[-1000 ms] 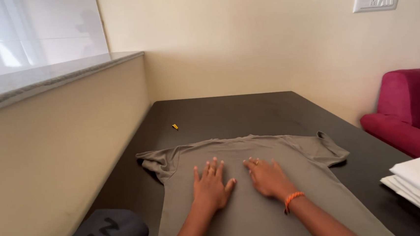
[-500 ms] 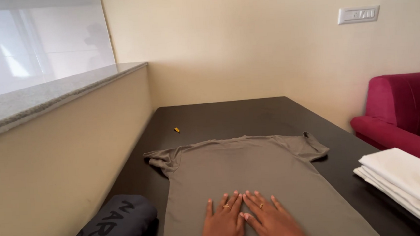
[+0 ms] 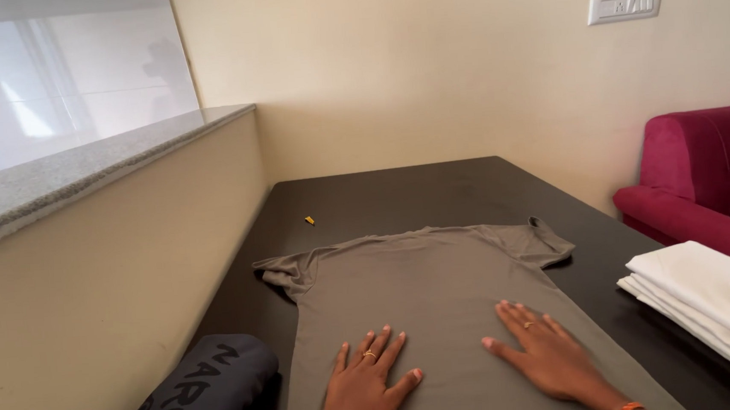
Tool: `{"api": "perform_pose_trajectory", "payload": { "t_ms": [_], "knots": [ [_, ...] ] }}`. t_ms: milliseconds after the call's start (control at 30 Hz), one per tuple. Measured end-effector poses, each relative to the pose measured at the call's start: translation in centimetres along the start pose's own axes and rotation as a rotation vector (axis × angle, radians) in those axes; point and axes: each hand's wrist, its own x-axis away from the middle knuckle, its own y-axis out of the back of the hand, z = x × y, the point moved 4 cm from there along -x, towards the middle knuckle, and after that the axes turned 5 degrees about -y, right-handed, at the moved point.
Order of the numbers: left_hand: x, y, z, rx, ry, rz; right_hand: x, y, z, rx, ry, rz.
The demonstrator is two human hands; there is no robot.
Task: The person folds a gray t-shirt on a dark table. They smooth the fabric, fold the sleeves and sides inward, and then fold the shirt in half. The person then unfolds the shirt, flips it over to the back side, and smooths it out again.
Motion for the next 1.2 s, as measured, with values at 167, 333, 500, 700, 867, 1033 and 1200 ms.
{"api": "perform_pose_trajectory", "payload": {
  "t_ms": [167,333,500,700,867,1033,1200],
  "knots": [
    [0.2,0.1,-0.1,-0.008,-0.011,-0.018,0.2,-0.5,-3.1,0.057,-0.056,0.043],
    [0.2,0.0,0.0,-0.005,-0.035,-0.04,-0.4,-1.9,-7.2,0.054,-0.087,0.022],
    [-0.2,-0.8,0.6,0.0,-0.15,-0.116,0.2,-1.4,-7.8,-0.01,-0.013,-0.095],
    [-0.1,-1.4,0.4,-0.184,-0.437,-0.49,3.8,-0.1,3.8,-0.065,0.391,-0.115],
    [-1.7,-3.5,3.2,-0.002,-0.364,-0.38,6.4,-1.2,13.8,-0.129,0.61,-0.073],
    [-0.7,-1.0,2.6,0.17,-0.22,-0.06,2.4,-15.9,16.0,0.192,0.878,-0.274],
    [0.8,0.6,1.5,0.162,-0.124,0.071,0.9,-27.0,14.6,0.352,1.014,-0.834]
  ]
}}
